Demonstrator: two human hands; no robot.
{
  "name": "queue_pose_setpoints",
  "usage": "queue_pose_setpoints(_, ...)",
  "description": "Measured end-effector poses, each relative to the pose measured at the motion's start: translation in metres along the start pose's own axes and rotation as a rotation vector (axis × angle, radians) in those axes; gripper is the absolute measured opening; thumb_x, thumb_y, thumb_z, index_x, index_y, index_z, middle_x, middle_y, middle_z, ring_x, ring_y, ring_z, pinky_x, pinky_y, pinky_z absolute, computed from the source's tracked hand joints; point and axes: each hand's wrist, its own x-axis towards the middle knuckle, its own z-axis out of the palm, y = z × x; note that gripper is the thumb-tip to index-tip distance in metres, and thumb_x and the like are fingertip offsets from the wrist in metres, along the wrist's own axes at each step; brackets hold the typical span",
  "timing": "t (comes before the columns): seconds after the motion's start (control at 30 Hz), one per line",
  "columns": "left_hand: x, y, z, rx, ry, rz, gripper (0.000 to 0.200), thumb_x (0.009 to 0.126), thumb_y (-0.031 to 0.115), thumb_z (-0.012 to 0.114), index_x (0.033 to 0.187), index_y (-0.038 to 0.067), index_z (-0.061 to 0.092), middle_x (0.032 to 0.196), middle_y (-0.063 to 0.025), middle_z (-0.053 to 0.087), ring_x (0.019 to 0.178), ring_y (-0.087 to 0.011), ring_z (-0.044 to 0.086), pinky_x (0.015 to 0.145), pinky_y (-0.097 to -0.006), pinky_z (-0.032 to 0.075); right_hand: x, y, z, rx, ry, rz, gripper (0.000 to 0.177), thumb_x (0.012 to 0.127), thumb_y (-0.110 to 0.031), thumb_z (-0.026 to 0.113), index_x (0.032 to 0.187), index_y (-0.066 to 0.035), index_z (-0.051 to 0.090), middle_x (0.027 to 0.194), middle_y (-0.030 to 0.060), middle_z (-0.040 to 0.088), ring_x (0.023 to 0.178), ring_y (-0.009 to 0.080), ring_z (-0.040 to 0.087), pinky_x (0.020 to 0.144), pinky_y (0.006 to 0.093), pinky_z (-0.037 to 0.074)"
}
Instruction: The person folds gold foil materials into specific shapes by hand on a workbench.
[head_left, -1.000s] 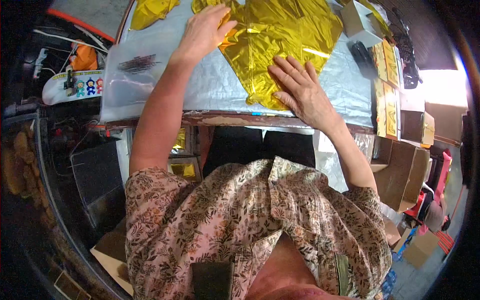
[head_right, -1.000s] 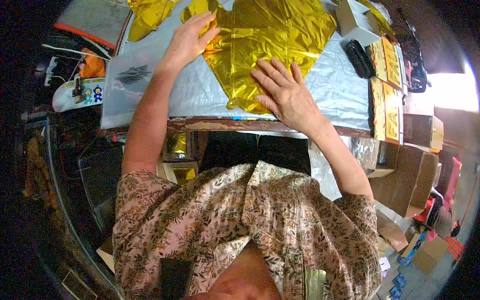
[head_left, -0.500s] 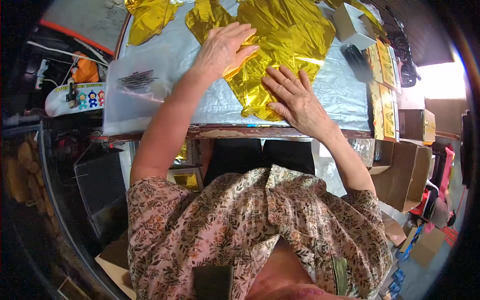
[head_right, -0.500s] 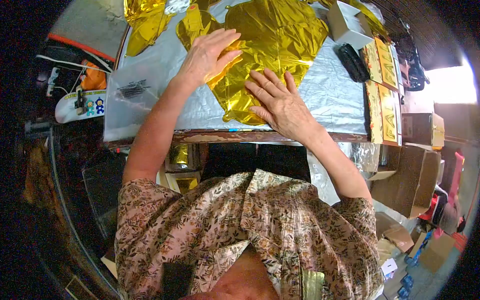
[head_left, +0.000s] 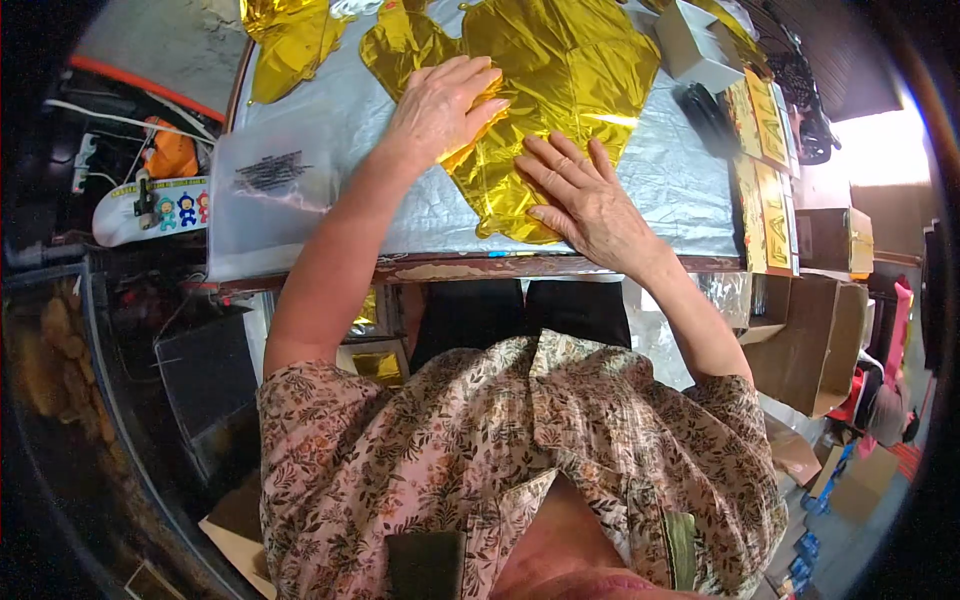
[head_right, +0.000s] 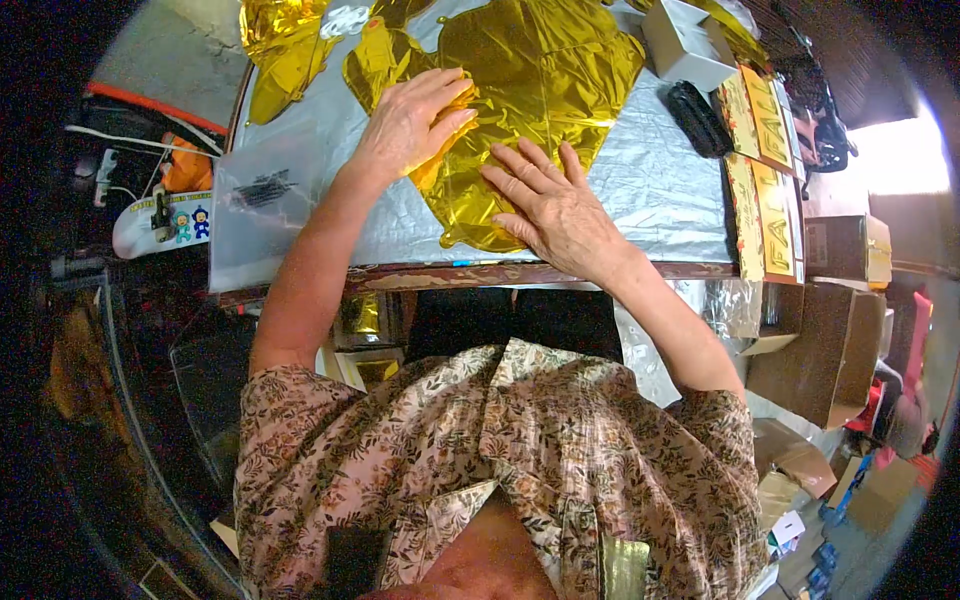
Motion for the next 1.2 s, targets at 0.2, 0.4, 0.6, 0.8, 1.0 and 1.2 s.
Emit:
queue_pose_setpoints(0.2, 0.002, 0.000, -0.001, -0.013, 0.010, 0.013, 0.043, 0.097, 0.033, 0.068, 0.130, 0.005, 0.067, 0.138, -0.0144, 0.065, 0.130, -0.0331, 0.059, 0.106, -0.0457, 0.047, -0.001, 0.002, 0.001, 0.021, 0.026, 0.001, 0.057, 0.106, -0.036, 0.053, 0.158, -0.014, 0.041, 0.166, 0.0116, 0.034, 0.154, 0.0366, 0.028, 0.125, 0.0599, 0.016)
queue_pose_setpoints(0.4, 0.003, 0.004, -0.003, -0.028, -0.022, -0.017, 0.044, 0.097, 0.032, 0.069, 0.131, 0.005, 0.067, 0.138, -0.0148, 0.065, 0.130, -0.0334, 0.058, 0.107, -0.0460, 0.046, 0.010, 0.040, -0.012, -0.158, 0.289, 0.070, 0.053, 0.102, -0.019, 0.054, 0.153, -0.006, 0.044, 0.152, 0.0217, 0.049, 0.141, 0.0421, 0.045, 0.118, 0.0534, 0.036)
queue_pose_setpoints(0.6, 0.004, -0.005, 0.007, -0.055, 0.001, 0.012, 0.043, 0.095, 0.035, 0.071, 0.129, 0.009, 0.068, 0.137, -0.0099, 0.065, 0.130, -0.0297, 0.059, 0.104, -0.0469, 0.046, 0.089, 0.176, -0.004, -0.416, 0.636, 0.225, 0.029, 0.090, -0.012, 0.062, 0.116, 0.002, 0.063, 0.119, 0.0248, 0.068, 0.102, 0.0409, 0.067, 0.086, 0.0508, 0.056)
queue_pose_setpoints(0.8, 0.004, -0.003, 0.005, -0.074, -0.009, 0.002, 0.041, 0.094, 0.033, 0.072, 0.128, 0.010, 0.069, 0.136, -0.0100, 0.066, 0.128, -0.0294, 0.060, 0.103, -0.0460, 0.047, 0.157, 0.234, -0.011, -0.374, 0.395, 0.594, 0.052, 0.091, -0.012, 0.056, 0.138, 0.009, 0.047, 0.139, 0.0335, 0.052, 0.124, 0.0459, 0.058, 0.102, 0.0531, 0.050)
queue_pose_setpoints(1.0, 0.006, 0.001, 0.002, -0.059, -0.022, -0.030, 0.040, 0.094, 0.032, 0.073, 0.127, 0.010, 0.070, 0.137, -0.0101, 0.066, 0.129, -0.0286, 0.059, 0.102, -0.0454, 0.047, 0.181, 0.230, -0.044, -0.477, 0.124, 0.733, 0.041, 0.085, -0.017, 0.069, 0.121, 0.004, 0.066, 0.128, 0.0293, 0.064, 0.119, 0.0452, 0.063, 0.101, 0.0492, 0.053)
queue_pose_setpoints(1.2, 0.006, -0.001, 0.002, -0.076, -0.016, -0.013, 0.041, 0.093, 0.031, 0.073, 0.128, 0.009, 0.069, 0.137, -0.0102, 0.066, 0.128, -0.0289, 0.060, 0.102, -0.0453, 0.047, 0.183, 0.228, -0.062, -0.056, 0.203, 0.858, 0.036, 0.082, -0.019, 0.070, 0.111, 0.002, 0.075, 0.113, 0.0266, 0.073, 0.109, 0.0397, 0.071, 0.091, 0.0454, 0.059)
